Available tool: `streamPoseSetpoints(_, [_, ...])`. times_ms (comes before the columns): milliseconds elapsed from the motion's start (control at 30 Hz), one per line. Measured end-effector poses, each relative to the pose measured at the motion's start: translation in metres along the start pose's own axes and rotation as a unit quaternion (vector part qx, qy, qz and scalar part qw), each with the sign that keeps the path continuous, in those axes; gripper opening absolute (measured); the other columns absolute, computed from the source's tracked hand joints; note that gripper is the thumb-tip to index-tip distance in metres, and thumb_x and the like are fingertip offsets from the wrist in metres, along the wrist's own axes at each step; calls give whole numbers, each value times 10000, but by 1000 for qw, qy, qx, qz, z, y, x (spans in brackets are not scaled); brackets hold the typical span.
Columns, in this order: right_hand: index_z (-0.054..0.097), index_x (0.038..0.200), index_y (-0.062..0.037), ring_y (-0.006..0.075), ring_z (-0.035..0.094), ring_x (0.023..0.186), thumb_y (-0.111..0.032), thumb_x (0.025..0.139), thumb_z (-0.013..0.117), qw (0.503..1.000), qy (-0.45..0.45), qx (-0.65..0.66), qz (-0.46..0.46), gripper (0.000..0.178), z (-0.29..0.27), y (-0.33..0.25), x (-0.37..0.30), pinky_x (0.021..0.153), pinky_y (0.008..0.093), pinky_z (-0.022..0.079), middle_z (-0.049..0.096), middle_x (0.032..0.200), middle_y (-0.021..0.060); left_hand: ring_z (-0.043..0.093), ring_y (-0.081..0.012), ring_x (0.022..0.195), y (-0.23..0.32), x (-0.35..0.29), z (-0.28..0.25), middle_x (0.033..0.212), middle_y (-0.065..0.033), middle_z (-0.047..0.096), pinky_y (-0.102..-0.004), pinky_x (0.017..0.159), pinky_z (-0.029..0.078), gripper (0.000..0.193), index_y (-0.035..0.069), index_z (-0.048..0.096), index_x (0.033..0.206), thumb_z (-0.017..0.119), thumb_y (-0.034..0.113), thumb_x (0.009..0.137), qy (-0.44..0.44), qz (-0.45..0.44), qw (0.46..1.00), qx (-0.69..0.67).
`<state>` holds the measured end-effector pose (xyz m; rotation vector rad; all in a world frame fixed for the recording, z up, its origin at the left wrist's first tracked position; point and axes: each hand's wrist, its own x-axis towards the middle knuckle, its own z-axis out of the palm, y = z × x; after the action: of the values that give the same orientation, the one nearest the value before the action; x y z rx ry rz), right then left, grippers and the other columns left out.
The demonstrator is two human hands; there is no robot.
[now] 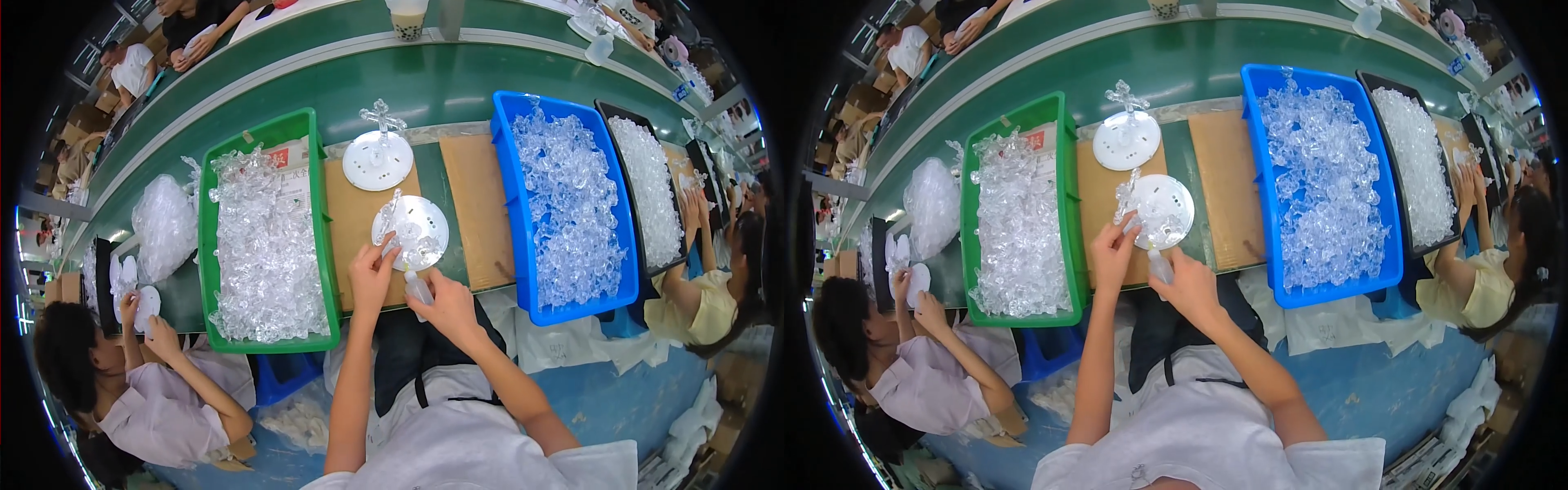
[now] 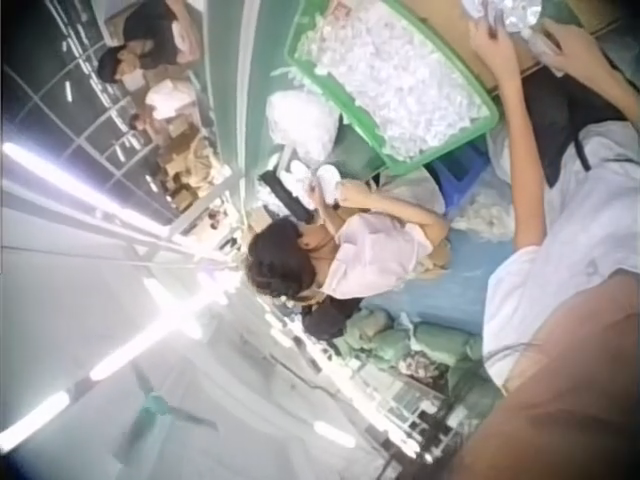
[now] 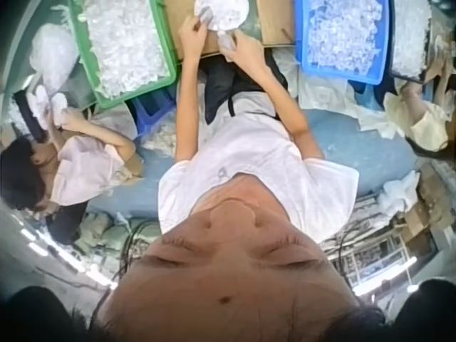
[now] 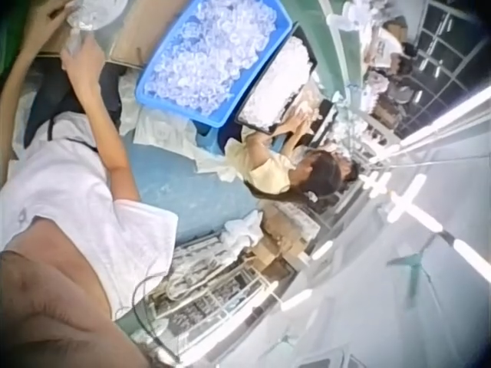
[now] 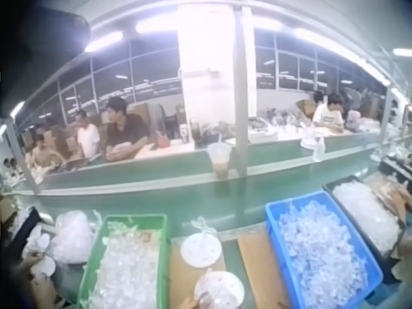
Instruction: Assembling decorative lighting components by gluing clear plastic crystal pieces onto a circular base.
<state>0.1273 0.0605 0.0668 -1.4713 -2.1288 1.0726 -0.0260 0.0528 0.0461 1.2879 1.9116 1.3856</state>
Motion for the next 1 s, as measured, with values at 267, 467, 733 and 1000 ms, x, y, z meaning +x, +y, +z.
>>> streamPoseSetpoints(267, [549,901,-55,326,621,660,-353,711,686,999,12,-4,-30,379,5,1,3,591,409,481,642,727,118,309,-101,498,-3,-1,-2,563,-72,315,-287,459,273,295,104,661,1086,676,113,791,-3,-20,1000,-5])
streamPoseSetpoints(467, [553,957,-62,282,631,661,-329,712,704,999,-11,35,-5,392,-12,-11,-4,600,362,490,645,756,103,283,-69,489,-5,-7,2,540,-53,274,-266,441,285,293,119,657,1095,671,133,803,-1,-51,999,10])
streamPoseSetpoints(733, [509,1058,20,203,616,910,-120,750,734,971,175,163,-18,406,-31,16,30,809,314,492,617,981,143,286,-63,488,-9,-9,3,539,-43,269,-270,438,298,290,128,657,1097,671,143,808,23,-26,999,20])
streamPoseSetpoints(1000, [371,1277,13,306,553,1081,-105,760,716,954,258,152,-13,632,-29,46,61,934,377,447,527,1163,239,329,-69,521,-29,-19,6,617,-63,312,-242,464,301,338,54,610,1155,645,62,819,31,15,999,15])
